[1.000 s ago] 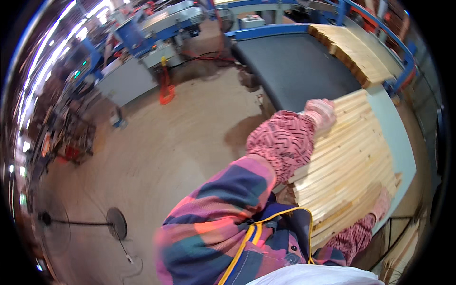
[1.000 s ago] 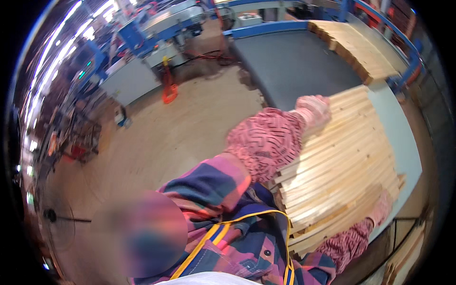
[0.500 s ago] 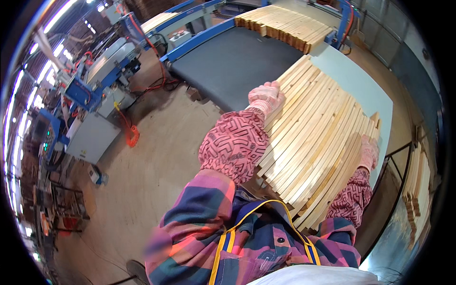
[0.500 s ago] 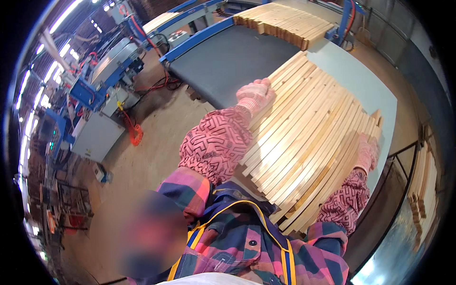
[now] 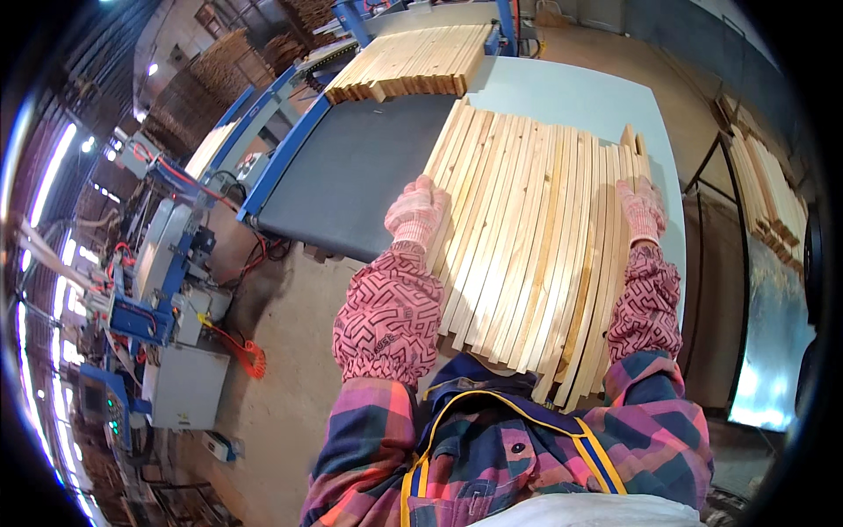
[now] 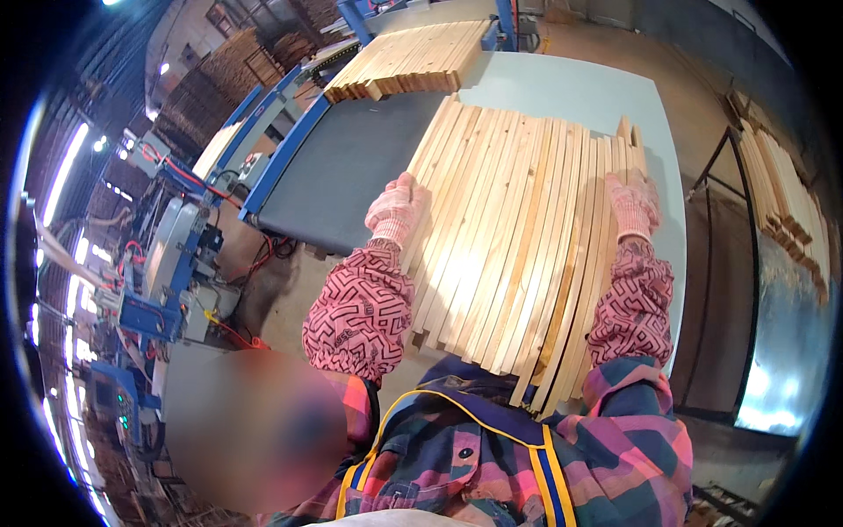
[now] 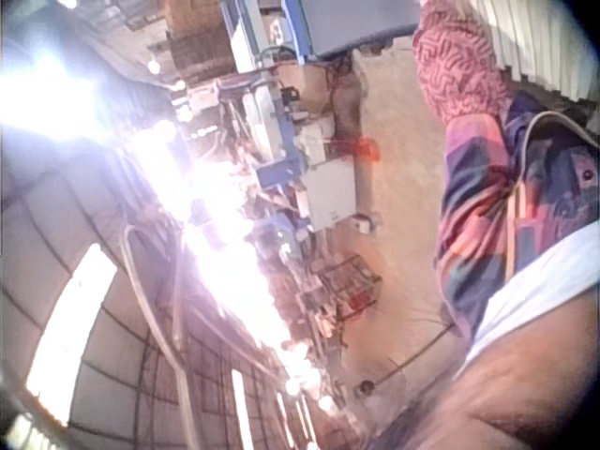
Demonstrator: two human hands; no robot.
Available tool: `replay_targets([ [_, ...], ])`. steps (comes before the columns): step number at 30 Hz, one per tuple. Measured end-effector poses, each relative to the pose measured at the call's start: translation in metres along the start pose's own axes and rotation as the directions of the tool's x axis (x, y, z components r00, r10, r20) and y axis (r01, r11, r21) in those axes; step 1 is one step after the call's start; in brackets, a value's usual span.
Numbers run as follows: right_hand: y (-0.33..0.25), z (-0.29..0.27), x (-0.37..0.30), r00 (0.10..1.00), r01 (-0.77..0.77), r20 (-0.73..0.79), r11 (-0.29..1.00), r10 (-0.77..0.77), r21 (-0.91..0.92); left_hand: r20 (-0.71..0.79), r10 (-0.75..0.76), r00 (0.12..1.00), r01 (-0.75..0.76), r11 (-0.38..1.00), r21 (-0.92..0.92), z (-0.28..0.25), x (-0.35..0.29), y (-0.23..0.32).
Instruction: The person repeatedly picks up stacks of light-colored wooden planks from a conveyor belt and places them onto a metal table. They align and adjust the planks into neat piles, occasionally handling individual pieces to correct alignment. A coworker is visible across the table also stacking planks.
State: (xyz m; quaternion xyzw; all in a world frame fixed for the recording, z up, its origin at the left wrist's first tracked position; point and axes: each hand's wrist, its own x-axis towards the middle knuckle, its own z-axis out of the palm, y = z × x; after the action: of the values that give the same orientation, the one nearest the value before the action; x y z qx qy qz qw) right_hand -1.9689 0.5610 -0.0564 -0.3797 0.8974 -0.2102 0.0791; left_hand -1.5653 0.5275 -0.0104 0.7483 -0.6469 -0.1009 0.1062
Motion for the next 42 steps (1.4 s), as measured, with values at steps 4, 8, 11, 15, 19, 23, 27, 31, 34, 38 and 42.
replay_targets([
  [4,-0.001,-0.007,-0.005,1.0,0.014,-0.014,1.0,-0.014,0.026,-0.005,0.001,1.0,-0.001,1.0,0.023,0.002,-0.002,0.0],
  [8,-0.001,-0.014,-0.012,1.0,0.019,0.01,0.998,-0.019,0.066,-0.053,0.076,0.996,-0.069,0.99,0.122,0.011,0.004,-0.004],
  [11,-0.001,-0.011,-0.012,0.999,0.025,-0.032,0.998,-0.023,0.052,-0.034,0.069,0.997,-0.065,0.993,0.098,0.018,0.012,-0.008],
  [15,0.001,-0.008,-0.009,0.998,-0.036,-0.039,0.998,0.039,0.054,-0.011,0.062,0.998,-0.06,0.987,0.147,0.023,0.018,-0.008],
  [19,-0.001,-0.014,-0.01,0.997,-0.074,0.019,0.991,0.073,0.108,-0.035,0.073,0.997,-0.066,0.984,0.165,0.026,0.017,-0.007],
  [23,-0.004,-0.019,-0.003,0.984,-0.163,0.094,0.98,0.152,0.117,-0.035,0.065,0.997,-0.058,0.985,0.163,0.025,0.014,-0.007],
  [27,0.019,-0.017,0.013,0.982,-0.087,0.171,0.994,0.075,0.066,-0.046,0.074,0.996,-0.064,0.978,0.196,0.023,0.011,-0.004],
  [31,0.081,-0.014,0.012,0.922,-0.012,0.375,0.962,-0.094,0.272,-0.026,-0.004,1.0,0.006,0.997,0.075,0.023,0.01,-0.002],
  [34,0.116,-0.014,-0.003,0.881,-0.124,0.463,0.897,-0.096,0.423,-0.043,0.0,0.999,0.002,0.999,0.049,0.027,0.012,-0.005],
  [38,0.131,-0.025,-0.027,0.933,-0.074,0.337,0.846,-0.129,0.529,-0.048,0.043,0.998,-0.038,0.995,0.097,0.032,0.018,-0.009],
  [42,0.133,-0.028,-0.049,0.961,-0.016,0.27,0.962,-0.061,0.272,-0.065,0.093,0.994,-0.081,0.982,0.173,0.035,0.018,-0.011],
])
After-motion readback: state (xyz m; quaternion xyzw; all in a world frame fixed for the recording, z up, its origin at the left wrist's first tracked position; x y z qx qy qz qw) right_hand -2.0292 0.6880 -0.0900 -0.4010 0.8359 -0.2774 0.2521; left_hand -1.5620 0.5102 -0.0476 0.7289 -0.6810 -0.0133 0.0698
